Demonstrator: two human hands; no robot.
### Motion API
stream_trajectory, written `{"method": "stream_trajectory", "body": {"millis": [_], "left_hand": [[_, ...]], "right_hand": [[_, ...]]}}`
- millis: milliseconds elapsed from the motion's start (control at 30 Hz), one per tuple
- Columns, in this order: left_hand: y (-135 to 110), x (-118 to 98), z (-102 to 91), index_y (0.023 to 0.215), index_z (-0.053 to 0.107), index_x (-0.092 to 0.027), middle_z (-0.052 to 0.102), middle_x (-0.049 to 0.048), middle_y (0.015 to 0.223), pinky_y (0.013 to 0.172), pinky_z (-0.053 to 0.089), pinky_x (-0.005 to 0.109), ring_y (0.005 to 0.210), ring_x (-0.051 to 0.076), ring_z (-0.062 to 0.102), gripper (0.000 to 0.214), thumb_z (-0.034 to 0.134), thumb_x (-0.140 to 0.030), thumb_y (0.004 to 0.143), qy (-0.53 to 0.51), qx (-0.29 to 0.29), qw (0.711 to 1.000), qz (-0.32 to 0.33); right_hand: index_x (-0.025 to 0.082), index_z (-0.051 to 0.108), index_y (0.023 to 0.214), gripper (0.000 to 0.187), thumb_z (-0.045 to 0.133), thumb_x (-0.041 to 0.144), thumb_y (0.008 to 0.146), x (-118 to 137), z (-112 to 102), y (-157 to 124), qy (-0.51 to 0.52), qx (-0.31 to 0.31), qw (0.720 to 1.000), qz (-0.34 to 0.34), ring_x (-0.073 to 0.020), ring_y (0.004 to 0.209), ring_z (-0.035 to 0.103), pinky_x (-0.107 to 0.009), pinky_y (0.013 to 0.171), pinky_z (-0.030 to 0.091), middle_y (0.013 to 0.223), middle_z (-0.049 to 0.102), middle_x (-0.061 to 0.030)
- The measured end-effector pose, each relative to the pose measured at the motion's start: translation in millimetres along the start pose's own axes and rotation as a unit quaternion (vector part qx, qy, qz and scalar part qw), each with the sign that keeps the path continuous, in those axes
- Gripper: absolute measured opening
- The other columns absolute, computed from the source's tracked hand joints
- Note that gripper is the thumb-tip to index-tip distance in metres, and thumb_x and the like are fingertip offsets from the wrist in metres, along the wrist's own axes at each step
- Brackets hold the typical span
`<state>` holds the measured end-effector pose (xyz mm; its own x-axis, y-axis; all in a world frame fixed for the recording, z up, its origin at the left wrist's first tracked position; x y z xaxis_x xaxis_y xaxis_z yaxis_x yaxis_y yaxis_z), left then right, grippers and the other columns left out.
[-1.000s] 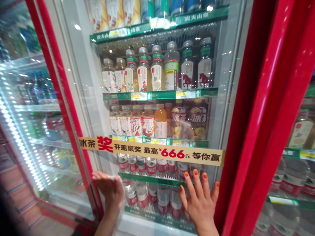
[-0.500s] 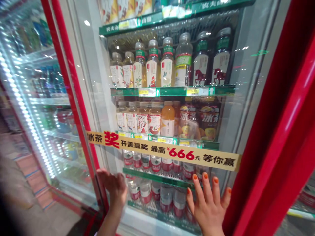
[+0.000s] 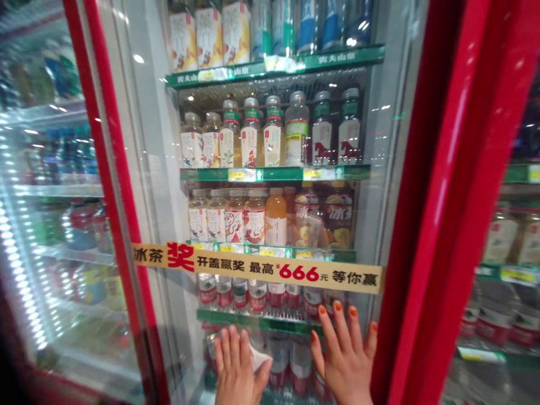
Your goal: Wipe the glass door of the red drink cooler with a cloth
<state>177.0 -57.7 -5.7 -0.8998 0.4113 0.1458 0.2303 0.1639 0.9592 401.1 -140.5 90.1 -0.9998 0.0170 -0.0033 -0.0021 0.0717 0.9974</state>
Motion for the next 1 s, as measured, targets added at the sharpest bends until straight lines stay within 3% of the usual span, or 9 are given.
{"method": "stream_trajectory", "body": {"millis": [200,400,533,767,1000], "left_hand": [[4,4,8.2,0.176,0.018,-0.014,0.017,0.0228,0.184,0.139,0.017,0.07,0.174,0.038,0.011,0.089,0.055,-0.052,0.105,-0.067,-0.008,0.996,-0.051],[2,7,12.4,0.177,0.017,-0.017,0.024,0.0237,0.182,0.135,0.024,0.075,0.173,0.041,0.014,0.088,0.053,-0.052,0.104,-0.068,-0.029,0.995,-0.065],[7,4,8.0,0.176,0.016,-0.016,0.024,0.0246,0.181,0.135,0.024,0.074,0.173,0.04,0.014,0.086,0.049,-0.051,0.105,-0.067,-0.023,0.996,-0.06],[13,4,-0.2,0.177,0.016,-0.019,0.029,0.023,0.18,0.135,0.025,0.072,0.172,0.04,0.019,0.089,0.055,-0.049,0.103,-0.077,-0.018,0.994,-0.073],[2,6,13.4,0.177,0.018,-0.021,0.024,0.0188,0.182,0.133,0.03,0.074,0.171,0.04,0.021,0.096,0.062,-0.044,0.095,-0.071,-0.061,0.993,-0.071]], "right_hand": [[0.031,0.037,0.172,0.084,0.073,0.032,0.096,1,0,3,-0.033,0.026,0.999,-0.031,-0.0343,0.169,0.029,-0.067,0.139,0.018,0.178,0.038,-0.0072],[0.026,0.042,0.169,0.078,0.069,0.026,0.096,7,-2,8,-0.057,0.02,0.996,-0.071,-0.0328,0.171,0.024,-0.063,0.141,0.014,0.179,0.037,-0.0091],[0.025,0.039,0.171,0.082,0.068,0.021,0.094,6,-2,7,-0.048,0.015,0.997,-0.059,-0.0349,0.17,0.028,-0.064,0.14,0.017,0.177,0.042,-0.0117],[0.024,0.041,0.171,0.084,0.07,0.018,0.092,7,-3,7,-0.043,0.034,0.996,-0.07,-0.0357,0.17,0.026,-0.062,0.14,0.017,0.176,0.043,-0.0136],[0.021,0.041,0.171,0.082,0.062,0.015,0.091,5,-10,-6,-0.071,0.04,0.992,-0.098,-0.0313,0.17,0.024,-0.057,0.142,0.017,0.174,0.045,-0.0098]]}}
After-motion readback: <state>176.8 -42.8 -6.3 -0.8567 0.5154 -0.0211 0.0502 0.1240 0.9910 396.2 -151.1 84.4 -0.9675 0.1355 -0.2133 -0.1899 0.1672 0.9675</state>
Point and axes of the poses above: each hand's wrist, its own y-axis towards the middle knuckle, its own z-axis out of the palm, x = y × z, the point moved 8 cm from there along y, towards the middle knuckle
